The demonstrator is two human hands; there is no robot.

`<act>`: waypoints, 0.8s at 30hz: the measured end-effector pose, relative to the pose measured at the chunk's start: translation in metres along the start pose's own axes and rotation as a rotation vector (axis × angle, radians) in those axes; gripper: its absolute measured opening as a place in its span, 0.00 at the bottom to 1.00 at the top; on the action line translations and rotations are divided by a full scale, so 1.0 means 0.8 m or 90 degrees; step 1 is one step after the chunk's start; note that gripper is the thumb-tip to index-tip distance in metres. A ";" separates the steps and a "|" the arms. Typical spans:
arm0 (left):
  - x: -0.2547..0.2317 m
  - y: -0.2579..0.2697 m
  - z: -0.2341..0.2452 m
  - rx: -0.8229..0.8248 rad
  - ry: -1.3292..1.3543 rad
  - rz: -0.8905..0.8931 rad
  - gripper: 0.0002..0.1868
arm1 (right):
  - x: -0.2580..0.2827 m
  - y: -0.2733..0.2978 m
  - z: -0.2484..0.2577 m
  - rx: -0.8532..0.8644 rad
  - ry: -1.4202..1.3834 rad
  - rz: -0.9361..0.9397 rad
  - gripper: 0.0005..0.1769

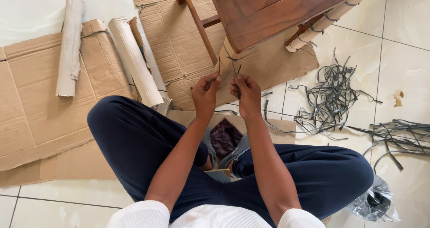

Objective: Wiping a wooden chair with a cloth and wrapping its legs with protective paper and straps.

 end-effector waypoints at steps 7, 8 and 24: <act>0.005 0.017 0.008 -0.007 -0.024 0.003 0.07 | -0.005 0.004 -0.016 0.038 0.018 -0.019 0.08; -0.003 0.019 0.007 -0.003 -0.059 -0.017 0.07 | -0.012 0.000 -0.011 0.037 0.043 -0.005 0.08; -0.061 0.035 -0.004 0.088 -0.545 -0.349 0.08 | -0.001 0.005 -0.042 0.051 -0.015 -0.064 0.05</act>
Point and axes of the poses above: each hand's wrist, its own y-axis away from the middle knuckle, its own z-axis out of the back of the hand, x = y × z, the point moved 3 cm from there along -y, towards the middle knuckle, and after that the axes turned 2 degrees about -z, right-handed, at the moved point
